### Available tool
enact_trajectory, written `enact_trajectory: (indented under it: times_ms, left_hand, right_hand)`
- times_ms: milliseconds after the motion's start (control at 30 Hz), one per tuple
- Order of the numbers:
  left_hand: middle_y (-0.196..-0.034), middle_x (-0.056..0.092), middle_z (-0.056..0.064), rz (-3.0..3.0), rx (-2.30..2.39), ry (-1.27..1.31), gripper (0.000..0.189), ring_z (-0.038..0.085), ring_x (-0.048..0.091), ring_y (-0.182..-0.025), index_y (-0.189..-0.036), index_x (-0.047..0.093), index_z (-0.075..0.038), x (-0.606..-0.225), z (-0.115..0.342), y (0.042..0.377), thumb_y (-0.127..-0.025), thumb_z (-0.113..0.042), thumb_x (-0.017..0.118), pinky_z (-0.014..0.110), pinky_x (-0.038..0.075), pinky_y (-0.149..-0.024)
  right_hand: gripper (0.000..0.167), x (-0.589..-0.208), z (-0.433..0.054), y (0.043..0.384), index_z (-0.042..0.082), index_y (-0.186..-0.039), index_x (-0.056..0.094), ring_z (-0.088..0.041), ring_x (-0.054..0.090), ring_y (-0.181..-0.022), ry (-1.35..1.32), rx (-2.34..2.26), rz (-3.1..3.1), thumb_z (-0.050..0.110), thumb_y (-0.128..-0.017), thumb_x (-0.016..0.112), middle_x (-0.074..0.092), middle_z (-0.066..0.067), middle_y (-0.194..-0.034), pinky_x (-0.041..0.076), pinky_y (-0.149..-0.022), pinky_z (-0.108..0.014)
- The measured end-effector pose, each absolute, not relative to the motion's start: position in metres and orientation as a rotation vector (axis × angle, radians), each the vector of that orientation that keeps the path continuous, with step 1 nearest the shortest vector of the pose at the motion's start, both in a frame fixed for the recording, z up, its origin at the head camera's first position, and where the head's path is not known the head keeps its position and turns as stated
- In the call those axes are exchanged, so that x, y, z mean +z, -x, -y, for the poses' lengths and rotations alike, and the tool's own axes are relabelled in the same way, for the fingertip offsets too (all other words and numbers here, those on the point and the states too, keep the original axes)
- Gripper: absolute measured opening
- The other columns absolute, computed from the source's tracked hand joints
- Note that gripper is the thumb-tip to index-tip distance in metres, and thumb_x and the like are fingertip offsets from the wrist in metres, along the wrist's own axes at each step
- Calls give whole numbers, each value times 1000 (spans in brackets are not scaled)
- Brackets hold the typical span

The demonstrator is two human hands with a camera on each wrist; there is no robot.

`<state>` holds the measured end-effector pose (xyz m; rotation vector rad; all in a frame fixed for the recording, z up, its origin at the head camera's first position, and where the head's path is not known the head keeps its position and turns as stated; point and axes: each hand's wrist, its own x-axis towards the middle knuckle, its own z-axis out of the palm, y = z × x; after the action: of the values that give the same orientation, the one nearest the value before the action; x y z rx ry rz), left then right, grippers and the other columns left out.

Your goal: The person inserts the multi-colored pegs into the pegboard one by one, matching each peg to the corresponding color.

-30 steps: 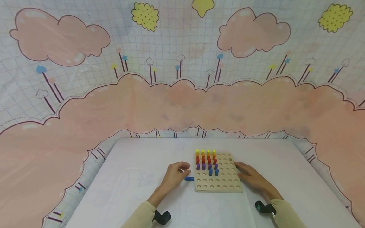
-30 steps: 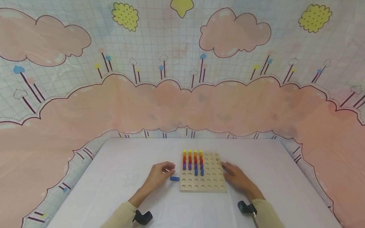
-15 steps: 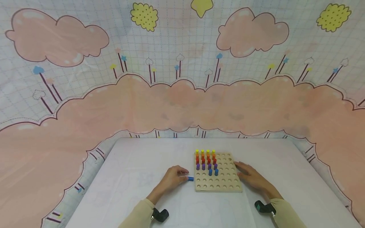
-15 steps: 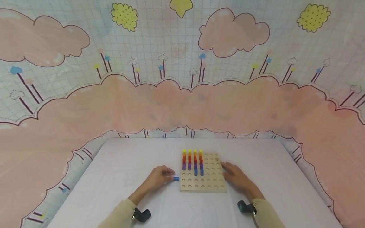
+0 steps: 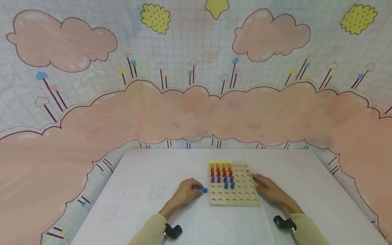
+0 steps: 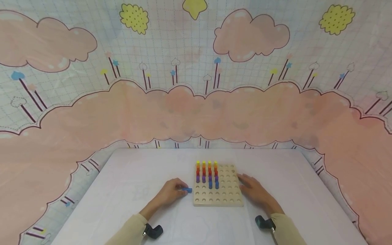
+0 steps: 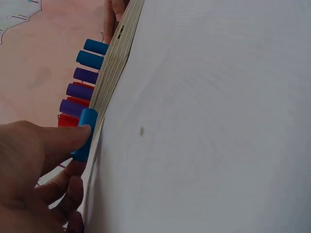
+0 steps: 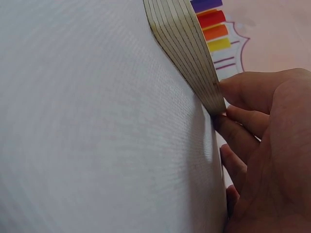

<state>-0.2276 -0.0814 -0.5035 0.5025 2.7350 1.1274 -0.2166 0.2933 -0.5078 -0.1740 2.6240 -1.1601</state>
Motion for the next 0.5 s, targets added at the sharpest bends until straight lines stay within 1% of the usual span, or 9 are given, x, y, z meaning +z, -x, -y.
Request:
enact_trajectory:
  times_ms: [100,200,267,367,500]
  left_hand:
    - [-96,66,-2,-2711,1189,-484,15,13,56,-91,-102,71,-13,-503,83,228,-88,-16,72,33,48,-84]
    - [-93,66,-2,-2688,1257,-476,14,12,55,-86,-101,69,-14,-500,83,227,-88,-15,71,26,48,-77]
    - [-93,65,-2,-2675,1297,-485,13,12,55,-85,-101,68,-14,-496,83,227,-88,-14,71,24,48,-74]
    - [-95,64,-3,-2675,1319,-503,17,11,55,-87,-106,67,-14,-491,82,227,-89,-15,70,24,48,-76]
    - [-98,64,-1,-2720,1314,-606,25,12,57,-90,-116,68,-10,-482,78,225,-91,-14,68,24,49,-79]
  right_hand:
    - [59,-508,-294,217,14,-152,37,-50,13,-147,186,-1174,-2621,34,-99,55,21,-25,-160,12,-113,-70]
    - [59,-508,-294,217,12,-151,37,-51,15,-146,200,-1177,-2633,32,-99,55,23,-26,-159,13,-113,-70]
    - [58,-507,-294,217,12,-151,37,-51,15,-146,205,-1177,-2637,32,-99,55,23,-26,-159,13,-113,-70]
    - [58,-507,-294,217,12,-151,37,-50,15,-146,208,-1172,-2639,31,-99,55,23,-26,-159,13,-113,-70]
    - [58,-506,-293,217,12,-151,37,-50,15,-147,204,-1167,-2642,31,-99,55,23,-25,-160,13,-113,-70]
